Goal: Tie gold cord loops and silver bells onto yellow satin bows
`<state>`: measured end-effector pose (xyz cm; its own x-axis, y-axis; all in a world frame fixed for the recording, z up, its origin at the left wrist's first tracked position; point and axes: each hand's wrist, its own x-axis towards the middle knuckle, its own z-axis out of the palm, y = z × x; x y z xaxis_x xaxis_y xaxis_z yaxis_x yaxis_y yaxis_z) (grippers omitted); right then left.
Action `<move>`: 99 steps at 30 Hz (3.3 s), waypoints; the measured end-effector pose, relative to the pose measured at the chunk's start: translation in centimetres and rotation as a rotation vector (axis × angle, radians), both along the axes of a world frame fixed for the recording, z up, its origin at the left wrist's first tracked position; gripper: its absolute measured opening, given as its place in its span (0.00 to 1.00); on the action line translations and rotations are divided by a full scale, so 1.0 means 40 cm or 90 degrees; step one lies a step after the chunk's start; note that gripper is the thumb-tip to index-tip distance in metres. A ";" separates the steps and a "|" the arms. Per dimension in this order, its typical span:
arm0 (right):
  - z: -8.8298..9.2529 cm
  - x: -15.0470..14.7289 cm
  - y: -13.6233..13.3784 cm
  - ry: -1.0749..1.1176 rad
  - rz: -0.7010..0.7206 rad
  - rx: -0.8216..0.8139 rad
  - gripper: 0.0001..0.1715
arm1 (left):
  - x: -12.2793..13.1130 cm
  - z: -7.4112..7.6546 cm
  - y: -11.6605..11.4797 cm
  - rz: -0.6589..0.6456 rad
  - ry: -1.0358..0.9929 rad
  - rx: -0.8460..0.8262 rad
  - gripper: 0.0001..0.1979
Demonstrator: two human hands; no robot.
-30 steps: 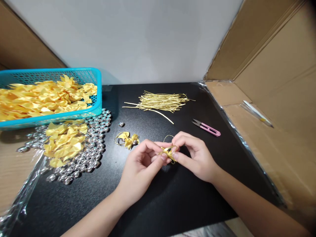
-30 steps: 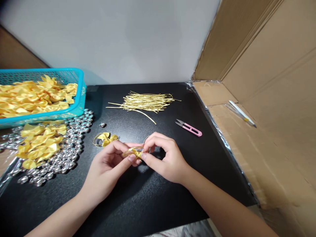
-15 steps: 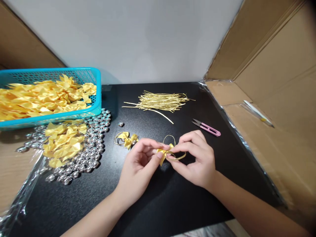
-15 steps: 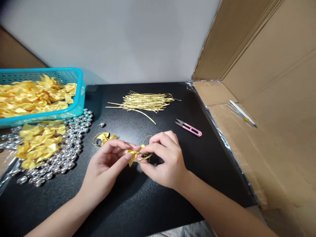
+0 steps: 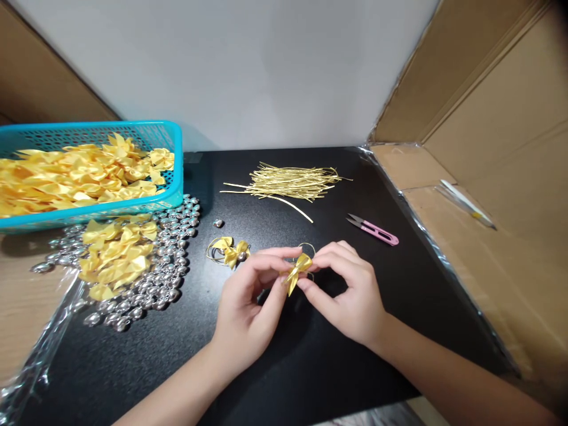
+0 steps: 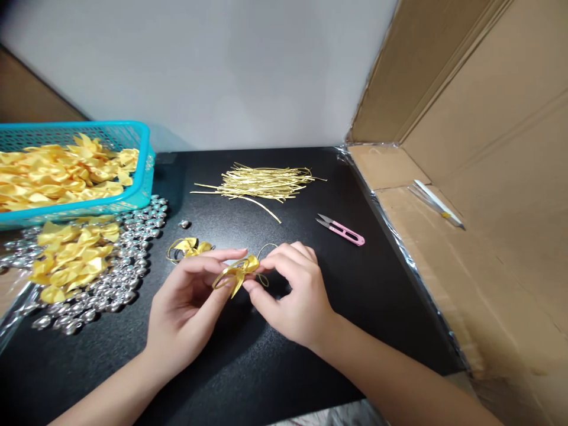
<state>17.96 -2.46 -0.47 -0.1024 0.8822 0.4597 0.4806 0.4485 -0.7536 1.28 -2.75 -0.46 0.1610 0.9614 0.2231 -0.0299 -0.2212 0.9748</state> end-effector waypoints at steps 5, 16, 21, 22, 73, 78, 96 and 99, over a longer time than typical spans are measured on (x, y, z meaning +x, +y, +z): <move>-0.002 0.000 -0.001 0.000 -0.022 0.044 0.06 | 0.002 -0.005 0.000 0.012 0.037 0.033 0.10; 0.006 0.002 -0.007 0.003 0.051 0.073 0.07 | 0.003 0.000 0.000 0.004 -0.002 0.006 0.11; 0.008 0.003 -0.007 0.008 0.053 0.070 0.08 | 0.006 0.004 0.002 0.012 0.000 -0.004 0.09; 0.009 0.003 -0.007 0.009 0.052 0.074 0.08 | 0.006 0.005 0.002 0.015 0.000 -0.005 0.09; -0.003 0.006 -0.011 0.073 0.030 0.022 0.10 | 0.013 0.009 0.003 0.031 -0.054 -0.056 0.12; 0.000 0.000 -0.012 0.015 0.003 0.020 0.10 | 0.008 -0.001 -0.005 0.031 -0.013 -0.004 0.13; 0.004 -0.005 -0.006 0.136 -0.006 -0.064 0.09 | 0.017 0.006 -0.003 0.007 -0.030 -0.018 0.15; 0.001 -0.003 -0.005 0.197 0.000 -0.148 0.09 | 0.022 0.010 -0.002 0.010 -0.049 -0.036 0.15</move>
<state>17.84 -2.65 -0.41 0.0095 0.9666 0.2562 0.2151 0.2483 -0.9445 2.16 -2.82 -0.05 0.1302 0.9751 0.1793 -0.1022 -0.1666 0.9807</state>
